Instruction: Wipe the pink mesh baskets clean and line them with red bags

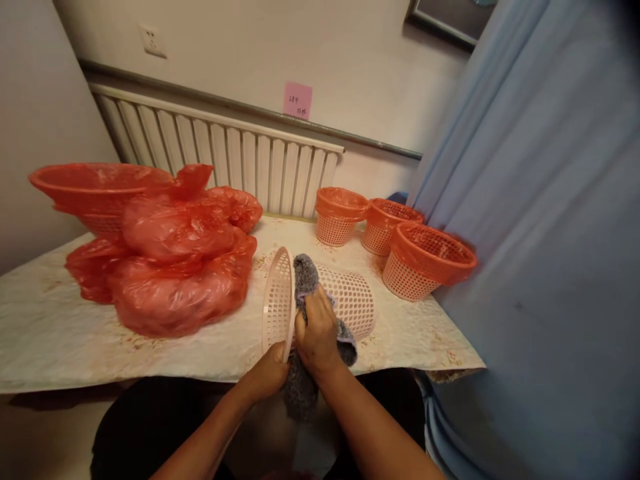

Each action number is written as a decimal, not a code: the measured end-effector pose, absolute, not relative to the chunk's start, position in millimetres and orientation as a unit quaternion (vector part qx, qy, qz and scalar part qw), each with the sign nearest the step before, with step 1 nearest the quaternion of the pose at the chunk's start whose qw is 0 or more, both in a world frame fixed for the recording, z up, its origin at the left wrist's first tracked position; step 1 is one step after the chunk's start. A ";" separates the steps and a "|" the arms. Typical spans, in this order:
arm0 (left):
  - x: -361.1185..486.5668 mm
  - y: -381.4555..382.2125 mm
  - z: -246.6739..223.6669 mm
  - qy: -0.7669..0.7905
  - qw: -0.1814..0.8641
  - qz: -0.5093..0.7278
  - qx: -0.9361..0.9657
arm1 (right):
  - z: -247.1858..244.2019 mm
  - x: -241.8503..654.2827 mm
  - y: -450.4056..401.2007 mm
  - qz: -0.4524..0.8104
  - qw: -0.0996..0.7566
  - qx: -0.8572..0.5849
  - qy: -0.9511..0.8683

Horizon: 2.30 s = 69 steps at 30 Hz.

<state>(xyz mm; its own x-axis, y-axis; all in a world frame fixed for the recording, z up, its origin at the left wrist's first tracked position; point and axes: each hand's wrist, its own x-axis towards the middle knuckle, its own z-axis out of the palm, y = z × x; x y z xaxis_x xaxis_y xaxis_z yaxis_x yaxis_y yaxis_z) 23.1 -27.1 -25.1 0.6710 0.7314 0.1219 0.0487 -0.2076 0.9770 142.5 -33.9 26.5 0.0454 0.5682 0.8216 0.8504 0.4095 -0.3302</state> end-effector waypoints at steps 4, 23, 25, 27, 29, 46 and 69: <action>18.6 -32.0 -38.4 0.228 0.578 0.271 0.735 | 56.2 153.3 -18.8 -0.087 0.450 -0.550 -0.698; 50.0 -25.5 12.6 0.227 0.721 0.399 0.519 | 44.5 163.7 -24.0 -0.040 0.469 -0.546 -0.694; 50.0 -27.8 13.4 0.229 0.738 0.393 0.499 | 42.9 167.9 -21.5 -0.031 0.465 -0.548 -0.695; 47.5 -29.4 14.6 0.247 0.744 0.376 0.494 | 40.3 174.1 -17.1 -0.024 0.466 -0.550 -0.693; 44.5 -30.3 16.6 0.264 0.746 0.359 0.496 | 36.6 183.9 -11.2 -0.024 0.469 -0.553 -0.688; 35.2 -26.0 -1.8 0.226 0.691 0.329 0.603 | -8.8 319.1 -17.4 -0.113 0.435 -0.767 -0.458; 28.0 -17.6 -11.9 0.282 0.630 0.320 0.649 | 1.9 141.0 -54.9 -0.126 0.523 -0.547 -0.642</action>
